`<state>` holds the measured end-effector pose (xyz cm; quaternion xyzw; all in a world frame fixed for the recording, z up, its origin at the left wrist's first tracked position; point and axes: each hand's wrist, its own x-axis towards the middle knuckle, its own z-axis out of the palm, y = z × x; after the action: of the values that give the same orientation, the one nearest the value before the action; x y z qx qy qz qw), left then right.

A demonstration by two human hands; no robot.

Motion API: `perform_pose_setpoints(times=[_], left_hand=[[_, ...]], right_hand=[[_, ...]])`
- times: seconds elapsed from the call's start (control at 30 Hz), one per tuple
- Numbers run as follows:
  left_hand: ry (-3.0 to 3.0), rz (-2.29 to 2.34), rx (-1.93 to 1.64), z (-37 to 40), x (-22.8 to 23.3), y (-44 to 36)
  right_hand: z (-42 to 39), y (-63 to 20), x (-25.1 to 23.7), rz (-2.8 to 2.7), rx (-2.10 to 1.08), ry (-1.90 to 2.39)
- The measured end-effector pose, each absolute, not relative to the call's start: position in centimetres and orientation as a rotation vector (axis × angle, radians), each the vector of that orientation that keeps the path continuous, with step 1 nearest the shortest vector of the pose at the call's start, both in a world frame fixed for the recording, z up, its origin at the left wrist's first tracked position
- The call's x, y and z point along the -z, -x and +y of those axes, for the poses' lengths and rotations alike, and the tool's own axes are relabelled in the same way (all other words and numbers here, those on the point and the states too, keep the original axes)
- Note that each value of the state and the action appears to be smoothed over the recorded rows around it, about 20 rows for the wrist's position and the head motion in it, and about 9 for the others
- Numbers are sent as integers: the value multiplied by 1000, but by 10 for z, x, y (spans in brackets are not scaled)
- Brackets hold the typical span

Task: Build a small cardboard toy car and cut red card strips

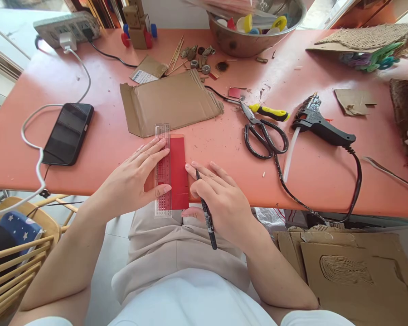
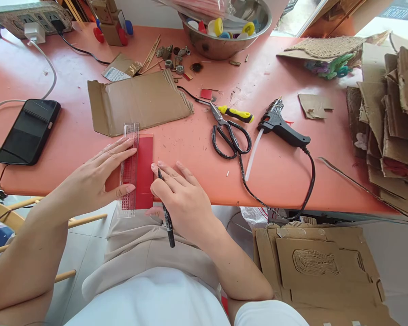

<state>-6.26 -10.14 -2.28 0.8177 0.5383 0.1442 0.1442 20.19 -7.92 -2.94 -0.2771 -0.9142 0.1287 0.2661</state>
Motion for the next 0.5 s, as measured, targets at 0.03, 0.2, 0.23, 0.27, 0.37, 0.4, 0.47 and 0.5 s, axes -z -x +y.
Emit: perform_pose_setpoints(times=[0.03, 0.2, 0.23, 0.27, 0.37, 0.4, 0.47, 0.5], left_hand=[[-2360, 1549, -418, -101, 22, 62], [-2347, 1548, -386, -101, 17, 60], [-2346, 1544, -377, -101, 16, 59], [-2348, 1538, -371, -101, 14, 59], [-2344, 1531, -372, -101, 10, 57], [-2339, 1530, -374, -101, 10, 57], [-2328, 1525, -377, -100, 9, 57], [-2327, 1520, -379, -100, 9, 57]], right_hand=[[-79, -202, 29, -2471, -351, 749], [-79, -203, 29, -2491, -379, 765], [-79, -203, 29, -2490, -374, 762], [-79, -203, 29, -2485, -367, 759], [-79, -202, 30, -2483, -363, 760], [-79, -202, 30, -2486, -367, 763], [-80, -202, 31, -2497, -379, 767], [-80, -202, 31, -2502, -382, 768]])
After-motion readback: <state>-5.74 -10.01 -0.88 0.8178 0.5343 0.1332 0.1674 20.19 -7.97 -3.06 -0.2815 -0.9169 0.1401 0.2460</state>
